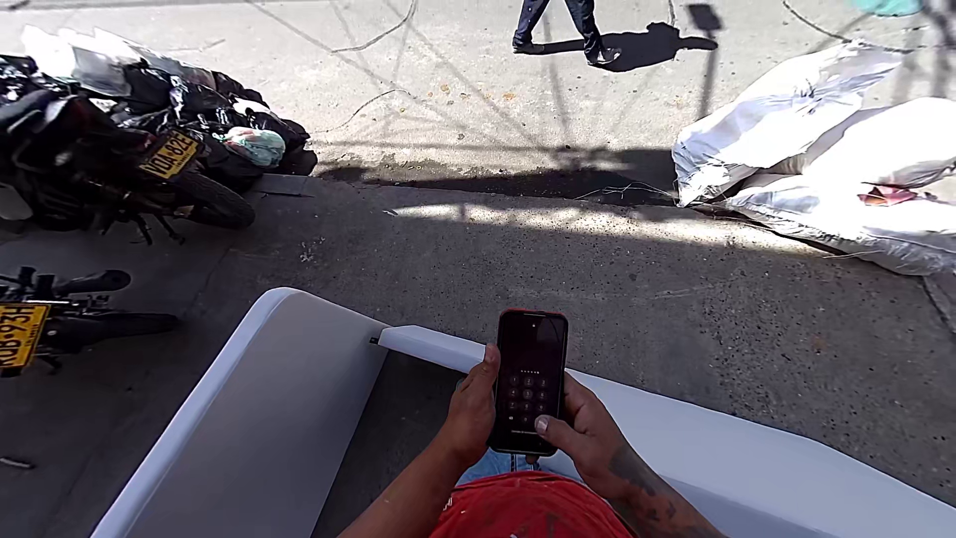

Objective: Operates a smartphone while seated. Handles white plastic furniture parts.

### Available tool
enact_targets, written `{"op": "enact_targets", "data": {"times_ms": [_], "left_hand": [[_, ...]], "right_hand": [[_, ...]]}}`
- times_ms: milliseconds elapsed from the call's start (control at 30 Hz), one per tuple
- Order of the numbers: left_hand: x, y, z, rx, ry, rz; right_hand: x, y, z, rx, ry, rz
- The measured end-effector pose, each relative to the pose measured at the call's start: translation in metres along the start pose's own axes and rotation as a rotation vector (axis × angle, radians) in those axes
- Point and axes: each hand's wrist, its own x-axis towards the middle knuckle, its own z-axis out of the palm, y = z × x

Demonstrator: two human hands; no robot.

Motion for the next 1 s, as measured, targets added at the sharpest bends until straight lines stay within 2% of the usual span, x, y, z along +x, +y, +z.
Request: {"op": "enact_targets", "data": {"times_ms": [267, 1000], "left_hand": [[-0.0032, -0.0017, 0.0019, -0.011, -0.005, 0.004], [0.0014, -0.0022, 0.0064, 0.022, 0.004, 0.017]], "right_hand": [[-0.0042, 0.0008, -0.0022, 0.009, -0.045, -0.002], [-0.0043, 0.0006, -0.0058, -0.017, -0.02, -0.018]]}}
